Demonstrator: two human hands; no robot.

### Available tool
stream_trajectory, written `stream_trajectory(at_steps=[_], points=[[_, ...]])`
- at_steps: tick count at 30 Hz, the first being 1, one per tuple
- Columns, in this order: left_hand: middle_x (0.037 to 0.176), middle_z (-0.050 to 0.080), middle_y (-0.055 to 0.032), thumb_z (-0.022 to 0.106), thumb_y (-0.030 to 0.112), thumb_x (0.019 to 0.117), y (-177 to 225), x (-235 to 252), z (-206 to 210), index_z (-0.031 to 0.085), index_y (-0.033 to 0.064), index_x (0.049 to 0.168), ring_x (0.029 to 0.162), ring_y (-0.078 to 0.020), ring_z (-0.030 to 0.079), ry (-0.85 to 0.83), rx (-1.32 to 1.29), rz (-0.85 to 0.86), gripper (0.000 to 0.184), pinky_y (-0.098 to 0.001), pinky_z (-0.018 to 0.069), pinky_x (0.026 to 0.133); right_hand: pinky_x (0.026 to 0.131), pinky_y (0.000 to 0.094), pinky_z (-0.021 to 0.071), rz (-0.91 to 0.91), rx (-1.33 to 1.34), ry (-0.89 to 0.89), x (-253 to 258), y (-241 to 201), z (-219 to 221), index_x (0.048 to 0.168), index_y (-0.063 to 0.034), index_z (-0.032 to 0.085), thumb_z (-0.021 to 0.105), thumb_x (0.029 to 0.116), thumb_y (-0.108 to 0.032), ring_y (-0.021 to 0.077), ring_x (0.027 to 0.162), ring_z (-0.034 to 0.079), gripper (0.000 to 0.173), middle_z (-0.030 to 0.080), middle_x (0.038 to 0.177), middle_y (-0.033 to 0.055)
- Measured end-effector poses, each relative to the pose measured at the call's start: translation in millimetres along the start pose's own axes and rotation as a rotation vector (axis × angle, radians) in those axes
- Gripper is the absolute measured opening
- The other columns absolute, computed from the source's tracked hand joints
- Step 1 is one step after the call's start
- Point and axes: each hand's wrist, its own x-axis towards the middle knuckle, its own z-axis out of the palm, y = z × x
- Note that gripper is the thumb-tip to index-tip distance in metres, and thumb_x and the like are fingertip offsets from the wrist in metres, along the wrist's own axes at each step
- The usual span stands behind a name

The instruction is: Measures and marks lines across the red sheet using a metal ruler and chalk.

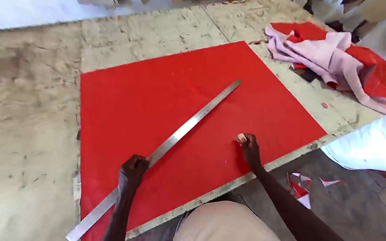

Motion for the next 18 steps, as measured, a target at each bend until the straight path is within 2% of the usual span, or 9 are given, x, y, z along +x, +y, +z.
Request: stream_trajectory(at_steps=[3,5,8,10,12,15,18], points=[[0.074,0.067,-0.0033,0.069,0.026,0.0982,-3.8,-15.3,4.4,0.071,0.0078,0.097,0.061,-0.0141,0.063,-0.055,-0.047,0.010,0.018,-0.0369,0.0554,0.058,0.095,0.0450,0.0596,0.010,0.073,0.029,-39.6,20.0,-39.4,0.141,-0.0003,0.053,0.047,0.1077,-0.022,0.0214,0.108,0.071,0.040,0.071,0.121,0.0139],[0.074,0.067,-0.0025,0.070,0.025,0.0982,-6.0,-21.5,8.2,0.071,0.0091,0.097,0.060,-0.0139,0.062,-0.130,-0.057,0.011,0.016,-0.0356,0.0545,0.057,0.092,0.0452,0.0600,0.062,0.095,0.069,-59.7,27.6,-62.3,0.135,-0.0002,0.059,0.048,0.1073,-0.019,0.0220,0.105,0.071,0.035,0.072,0.119,0.0137],[0.075,0.068,-0.0001,0.070,0.026,0.0968,-10.1,-25.0,19.0,0.072,0.0124,0.095,0.062,-0.0126,0.063,-0.255,-0.060,0.018,0.014,-0.0347,0.0557,0.059,0.090,0.0462,0.0611,0.097,0.157,0.093,-74.7,35.3,-84.7,0.130,0.0009,0.057,0.046,0.1093,-0.024,0.0240,0.105,0.072,0.035,0.070,0.122,0.0151],[0.075,0.069,0.0000,0.071,0.025,0.0969,-9.3,-26.6,28.5,0.072,0.0131,0.095,0.063,-0.0135,0.064,-0.298,-0.019,0.038,0.013,-0.0376,0.0566,0.060,0.091,0.0436,0.0597,0.025,0.099,0.105,-69.9,38.6,-91.6,0.130,0.0007,0.060,0.044,0.1089,-0.025,0.0213,0.106,0.071,0.037,0.070,0.125,0.0143],[0.076,0.068,-0.0002,0.069,0.025,0.0981,-9.5,-27.4,35.4,0.072,0.0129,0.095,0.064,-0.0143,0.064,-0.306,0.040,0.060,0.013,-0.0402,0.0565,0.062,0.097,0.0414,0.0566,-0.067,-0.012,0.041,-59.2,40.3,-95.1,0.136,-0.0016,0.059,0.043,0.1096,-0.023,0.0186,0.114,0.068,0.038,0.068,0.131,0.0125],[0.077,0.068,-0.0018,0.069,0.023,0.0996,-11.2,-32.6,46.5,0.071,0.0115,0.097,0.066,-0.0156,0.065,-0.311,0.119,0.056,0.012,-0.0435,0.0566,0.064,0.108,0.0448,0.0504,-0.226,-0.127,-0.054,-36.4,61.4,-92.9,0.143,-0.0037,0.056,0.043,0.1096,-0.022,0.0225,0.127,0.061,0.040,0.064,0.138,0.0130],[0.078,0.068,-0.0017,0.068,0.024,0.1001,-14.6,-47.6,52.5,0.071,0.0108,0.098,0.067,-0.0148,0.065,-0.303,0.152,0.048,0.014,-0.0421,0.0575,0.065,0.120,0.0472,0.0394,-0.363,-0.150,-0.119,-13.0,70.0,-83.4,0.141,-0.0050,0.060,0.043,0.1088,-0.021,0.0266,0.141,0.050,0.039,0.058,0.146,0.0125]])
